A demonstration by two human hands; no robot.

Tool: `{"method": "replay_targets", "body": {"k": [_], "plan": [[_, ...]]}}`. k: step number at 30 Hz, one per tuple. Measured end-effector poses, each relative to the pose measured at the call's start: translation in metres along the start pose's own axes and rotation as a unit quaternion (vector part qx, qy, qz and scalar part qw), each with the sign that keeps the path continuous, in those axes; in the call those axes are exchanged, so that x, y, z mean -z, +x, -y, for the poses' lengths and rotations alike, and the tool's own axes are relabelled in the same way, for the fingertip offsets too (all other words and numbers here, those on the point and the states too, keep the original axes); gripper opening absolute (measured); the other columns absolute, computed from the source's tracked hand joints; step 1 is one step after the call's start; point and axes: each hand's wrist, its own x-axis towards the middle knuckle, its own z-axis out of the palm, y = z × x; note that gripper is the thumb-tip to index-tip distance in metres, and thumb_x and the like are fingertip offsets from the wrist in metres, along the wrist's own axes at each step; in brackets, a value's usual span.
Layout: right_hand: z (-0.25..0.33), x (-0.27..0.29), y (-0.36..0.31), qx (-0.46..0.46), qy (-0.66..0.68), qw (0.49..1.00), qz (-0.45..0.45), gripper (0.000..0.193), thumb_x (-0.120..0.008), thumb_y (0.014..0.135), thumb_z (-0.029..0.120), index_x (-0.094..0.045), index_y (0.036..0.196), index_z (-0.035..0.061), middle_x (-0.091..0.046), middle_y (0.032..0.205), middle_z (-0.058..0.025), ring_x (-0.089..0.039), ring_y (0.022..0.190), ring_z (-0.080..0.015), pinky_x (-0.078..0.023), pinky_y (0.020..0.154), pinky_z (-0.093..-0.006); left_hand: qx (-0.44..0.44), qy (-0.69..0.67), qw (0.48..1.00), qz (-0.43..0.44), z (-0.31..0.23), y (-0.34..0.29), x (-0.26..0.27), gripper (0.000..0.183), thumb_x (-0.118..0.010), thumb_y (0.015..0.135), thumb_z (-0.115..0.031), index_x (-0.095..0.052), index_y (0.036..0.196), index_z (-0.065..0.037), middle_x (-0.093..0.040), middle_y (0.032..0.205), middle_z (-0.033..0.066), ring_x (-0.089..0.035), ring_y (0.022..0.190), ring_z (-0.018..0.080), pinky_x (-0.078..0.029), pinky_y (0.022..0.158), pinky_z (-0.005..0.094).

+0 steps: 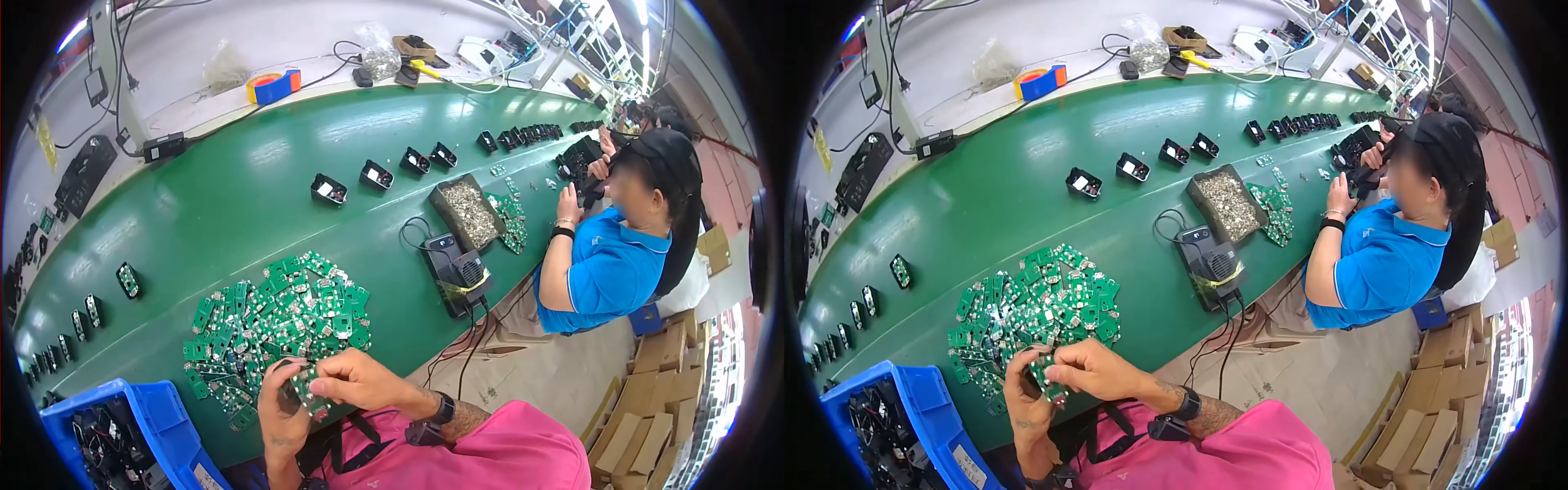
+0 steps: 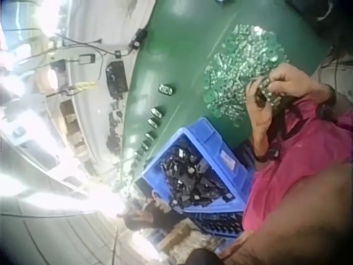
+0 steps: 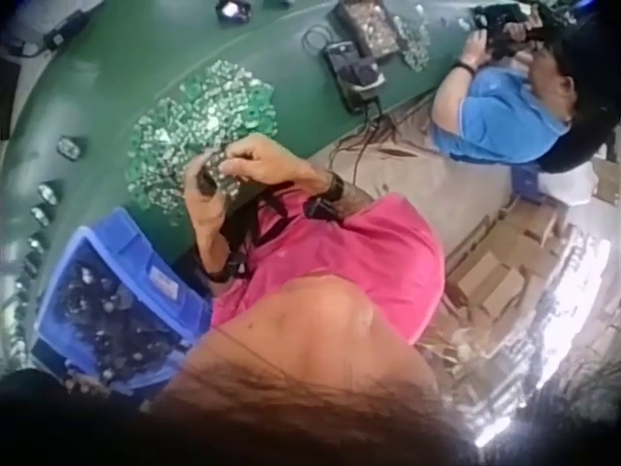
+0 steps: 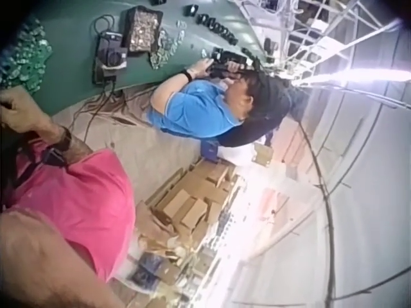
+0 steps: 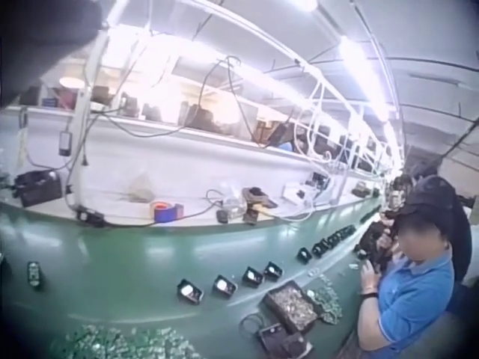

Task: Assembling electronic components by fitting printed circuit boards into black plastic housings at a factory workbench.

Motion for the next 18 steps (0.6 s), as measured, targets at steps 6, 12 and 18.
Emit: {"method": "replay_targets", "body": {"k": [6, 12, 18], "plan": [[0.014, 0.001, 0.0, 0.128, -0.222, 0.966, 0.009, 0.032, -0.061, 0.095, 0.024, -0.054, 0.074, 0.001, -0.053, 0.062, -0.0142, -0.056, 0.056, -0.0309, -0.041, 0.053, -0.0405, -0.117, 0.121, 0.983, -0.066, 0.001, 0.008, -0.009, 0.05, -0.076, 0.076, -0.005, -0.056, 0.121, -0.004, -0.047, 0.126, 0.0147, -0.054, 0.109, 0.0235, -0.047, 0.091, 0.0326], [0.017, -0.028, -0.012, 0.104, -0.199, 0.969, -0.1, 0.027, -0.061, 0.095, 0.02, -0.056, 0.076, 0.0012, -0.054, 0.067, -0.0139, -0.058, 0.062, -0.0328, -0.044, 0.055, -0.0408, -0.178, 0.241, 0.947, -0.118, 0.007, 0.003, -0.012, 0.048, -0.067, 0.087, -0.017, -0.052, 0.13, -0.003, -0.046, 0.127, 0.0173, -0.053, 0.109, 0.0269, -0.046, 0.09, 0.0348], [0.015, -0.023, -0.002, 0.13, -0.266, 0.952, -0.082, 0.018, -0.061, 0.092, 0.014, -0.061, 0.08, 0.0017, -0.059, 0.072, -0.0138, -0.06, 0.065, -0.0329, -0.047, 0.058, -0.0401, -0.182, 0.089, 0.942, -0.268, 0.033, -0.007, -0.022, 0.049, -0.062, 0.09, -0.01, -0.046, 0.134, 0.004, -0.052, 0.128, 0.0171, -0.055, 0.115, 0.0262, -0.042, 0.101, 0.0383]]}}
